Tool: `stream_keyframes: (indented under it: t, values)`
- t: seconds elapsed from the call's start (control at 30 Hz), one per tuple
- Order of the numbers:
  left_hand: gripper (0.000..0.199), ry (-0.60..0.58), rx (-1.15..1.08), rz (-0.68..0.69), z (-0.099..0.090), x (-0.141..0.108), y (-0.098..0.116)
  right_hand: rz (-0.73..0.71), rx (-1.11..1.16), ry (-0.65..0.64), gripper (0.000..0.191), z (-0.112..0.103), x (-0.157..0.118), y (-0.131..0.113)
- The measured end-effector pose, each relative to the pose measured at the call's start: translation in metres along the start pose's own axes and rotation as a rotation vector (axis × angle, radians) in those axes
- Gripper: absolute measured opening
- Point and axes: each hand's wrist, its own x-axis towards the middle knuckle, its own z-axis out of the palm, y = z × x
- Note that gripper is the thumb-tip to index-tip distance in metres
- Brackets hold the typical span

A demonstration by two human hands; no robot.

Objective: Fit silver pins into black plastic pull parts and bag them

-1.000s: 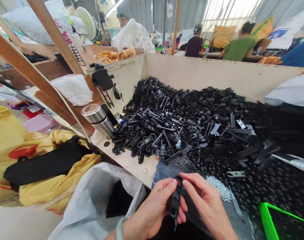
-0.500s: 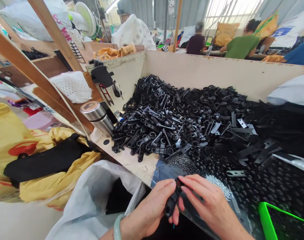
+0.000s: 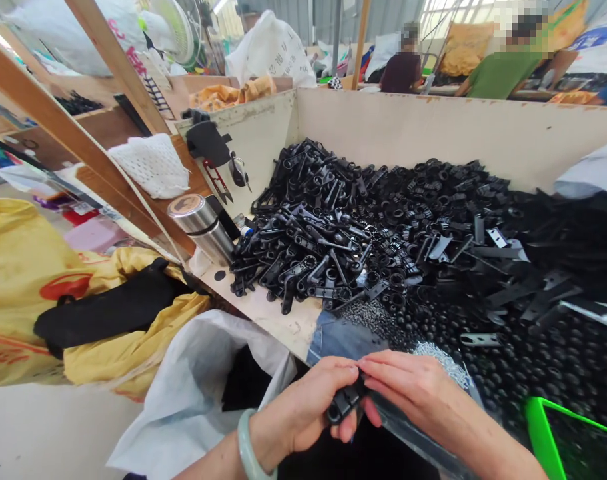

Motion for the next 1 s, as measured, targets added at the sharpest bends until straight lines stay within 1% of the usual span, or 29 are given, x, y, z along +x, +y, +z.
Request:
stream_keyframes:
  t: [0.07,0.23,0.43,0.53,0.73,0.83,0.9,0.93,1.0]
  values:
    - [0.036,0.010,-0.013,-0.024,-0.002,0.001,0.000,0.006,0.000,-0.015,0.029,0.003,-0.001,0.000]
    - [0.035,0.080,-0.007,-0.050,-0.003,0.001,-0.003,0.028,0.031,0.044,0.027,0.013,-0.002,0.000]
    - [0.034,0.171,0.055,-0.054,0.002,0.000,-0.008,0.038,-0.072,0.048,0.030,0.026,-0.004,-0.005]
    - [0.035,0.187,0.085,-0.009,0.004,-0.003,-0.008,0.038,-0.109,0.120,0.027,0.035,-0.008,-0.005]
    - [0.037,0.160,0.254,0.016,0.002,-0.010,-0.009,-0.027,-0.026,0.268,0.021,0.041,-0.013,-0.009]
    - [0.039,0.108,0.349,0.057,-0.002,-0.008,-0.015,-0.082,-0.054,0.395,0.022,0.045,-0.015,-0.014]
    - [0.042,0.087,0.383,0.114,-0.005,-0.006,-0.017,-0.069,-0.066,0.441,0.024,0.044,-0.020,-0.014]
    - [0.043,0.109,0.406,0.156,-0.006,-0.004,-0.017,-0.035,-0.067,0.443,0.025,0.042,-0.023,-0.012]
    - [0.043,0.234,0.485,0.243,-0.010,-0.001,-0.015,0.087,-0.072,0.448,0.025,0.033,-0.031,-0.005]
